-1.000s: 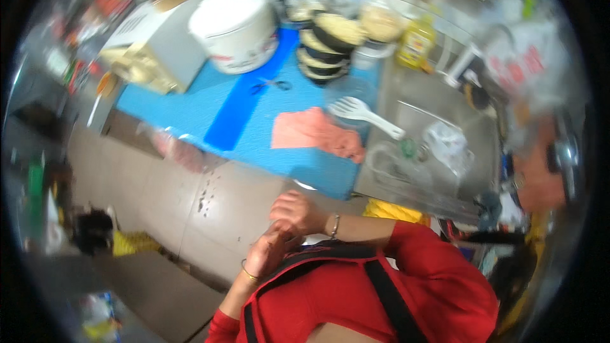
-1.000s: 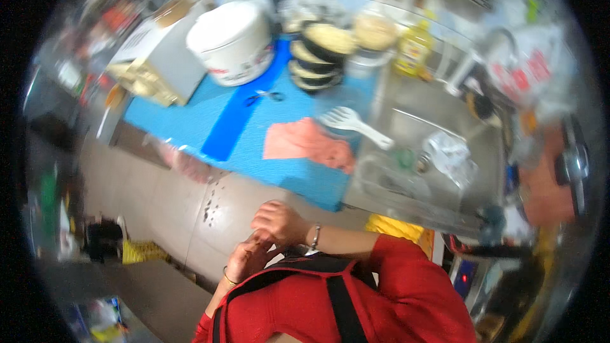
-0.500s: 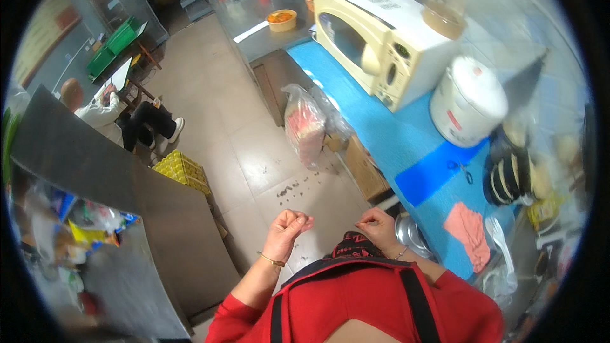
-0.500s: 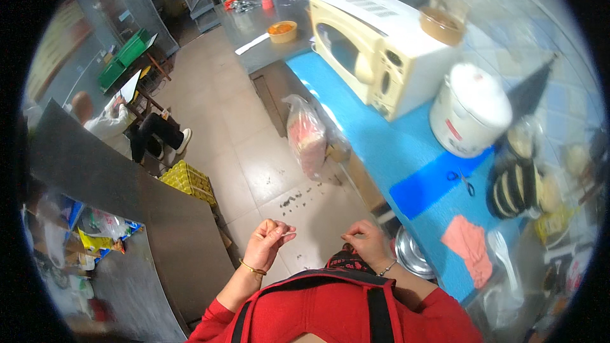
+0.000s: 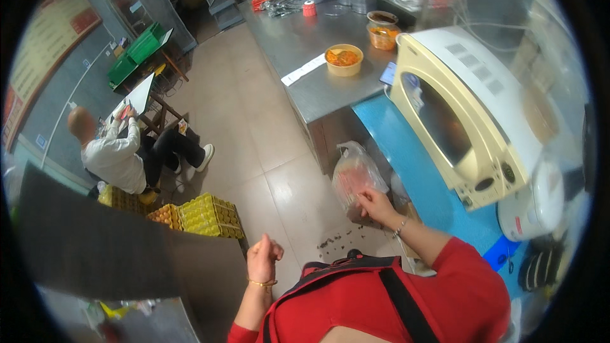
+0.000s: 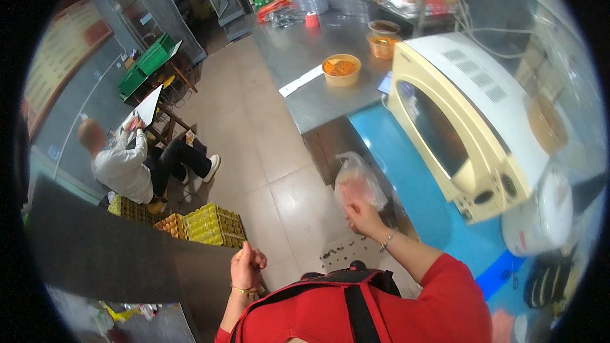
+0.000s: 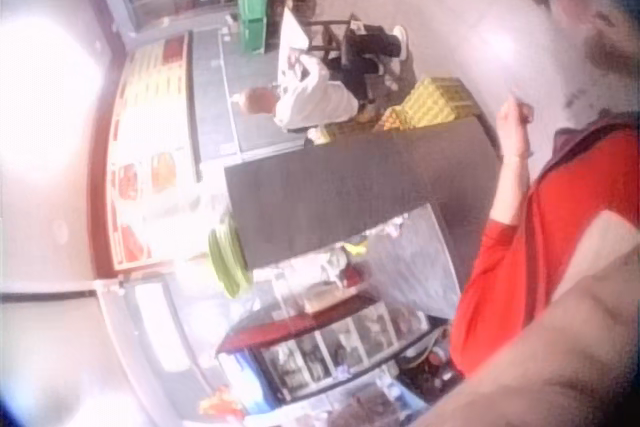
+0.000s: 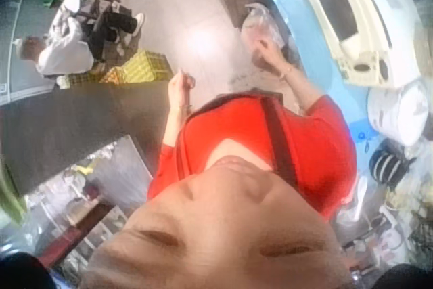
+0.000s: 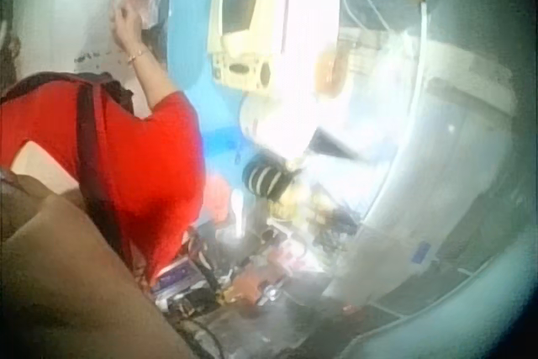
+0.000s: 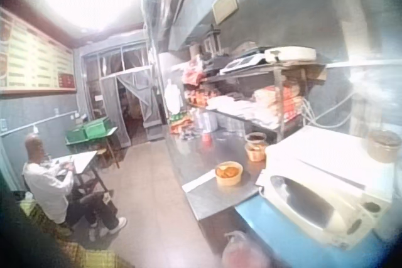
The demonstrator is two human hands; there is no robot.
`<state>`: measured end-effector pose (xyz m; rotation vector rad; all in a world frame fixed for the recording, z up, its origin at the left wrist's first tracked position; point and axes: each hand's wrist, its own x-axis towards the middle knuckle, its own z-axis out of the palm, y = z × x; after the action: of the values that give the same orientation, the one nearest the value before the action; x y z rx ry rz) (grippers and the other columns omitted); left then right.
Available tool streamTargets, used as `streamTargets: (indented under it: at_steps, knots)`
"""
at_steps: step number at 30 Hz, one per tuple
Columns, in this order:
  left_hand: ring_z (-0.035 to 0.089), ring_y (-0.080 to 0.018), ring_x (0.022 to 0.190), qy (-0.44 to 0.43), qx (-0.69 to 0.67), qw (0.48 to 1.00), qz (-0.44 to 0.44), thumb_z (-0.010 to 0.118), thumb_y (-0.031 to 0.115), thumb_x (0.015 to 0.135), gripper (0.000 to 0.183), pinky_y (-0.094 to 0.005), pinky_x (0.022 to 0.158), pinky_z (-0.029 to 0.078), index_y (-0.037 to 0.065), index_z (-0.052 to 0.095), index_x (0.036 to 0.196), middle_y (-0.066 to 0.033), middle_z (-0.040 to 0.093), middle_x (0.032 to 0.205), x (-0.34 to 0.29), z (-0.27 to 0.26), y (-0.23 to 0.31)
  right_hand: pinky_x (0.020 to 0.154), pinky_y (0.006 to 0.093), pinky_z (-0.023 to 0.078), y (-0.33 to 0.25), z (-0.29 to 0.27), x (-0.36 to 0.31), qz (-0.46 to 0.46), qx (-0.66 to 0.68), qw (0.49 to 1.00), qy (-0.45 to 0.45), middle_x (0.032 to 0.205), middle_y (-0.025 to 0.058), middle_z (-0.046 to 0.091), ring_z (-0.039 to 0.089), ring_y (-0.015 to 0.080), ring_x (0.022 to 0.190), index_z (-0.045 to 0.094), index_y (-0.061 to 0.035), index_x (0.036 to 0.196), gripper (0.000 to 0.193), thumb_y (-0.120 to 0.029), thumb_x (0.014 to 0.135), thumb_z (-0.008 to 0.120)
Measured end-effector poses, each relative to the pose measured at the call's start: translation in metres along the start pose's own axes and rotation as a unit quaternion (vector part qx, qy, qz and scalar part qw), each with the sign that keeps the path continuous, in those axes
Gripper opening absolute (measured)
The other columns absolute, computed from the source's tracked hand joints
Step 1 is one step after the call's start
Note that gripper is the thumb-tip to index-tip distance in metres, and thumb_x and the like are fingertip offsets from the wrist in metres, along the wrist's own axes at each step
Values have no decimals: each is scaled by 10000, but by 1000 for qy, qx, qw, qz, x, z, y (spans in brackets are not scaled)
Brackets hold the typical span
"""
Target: The person assembles a takeout meal by adding toppings and sauces to a bowl of rice, then places it in a plastic bag with chopsticks. They also add a fried egg from a rice cooker to the bowl before packaging.
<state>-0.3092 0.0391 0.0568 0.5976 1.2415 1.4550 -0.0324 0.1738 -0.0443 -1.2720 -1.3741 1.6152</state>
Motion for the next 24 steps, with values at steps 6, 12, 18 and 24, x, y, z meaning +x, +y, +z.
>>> streamTargets:
  at_steps: [6, 12, 18, 24]
  knots:
    - [380, -141, 483, 110, -13, 993, -30, 465, 340, 945, 461, -266, 490, 330, 97, 378, 563, -19, 383, 517, 136, -73, 20, 439, 212, 394, -60, 31, 200, -32, 30, 999, 31, 746, 36, 612, 546, 84, 521, 561, -43, 1011, 221, -236, 915, 511]
    - [520, -120, 641, -57, 289, 954, 49, 446, 294, 946, 367, -267, 578, 413, 19, 565, 734, -44, 576, 676, 342, -103, 72, 452, 225, 422, -84, 8, 305, 50, 93, 959, 262, 853, 64, 619, 571, 116, 575, 503, -39, 1124, 306, -253, 906, 508]
    - [569, -302, 992, -283, 458, 827, 163, 549, 213, 868, 259, -359, 845, 464, 32, 592, 1049, -147, 587, 1092, 536, 0, 89, 483, 233, 443, -95, -48, 368, 62, 121, 901, 411, 896, 50, 593, 584, 118, 638, 470, -73, 1144, 318, -292, 913, 480]
    - [442, -356, 1182, -478, 498, 613, 385, 623, 174, 793, 451, -391, 985, 377, 42, 493, 1204, -183, 460, 1289, 662, 130, 35, 420, 239, 432, -94, -82, 437, 59, 133, 849, 508, 888, 58, 605, 590, 119, 576, 466, -77, 1156, 363, -342, 908, 476]
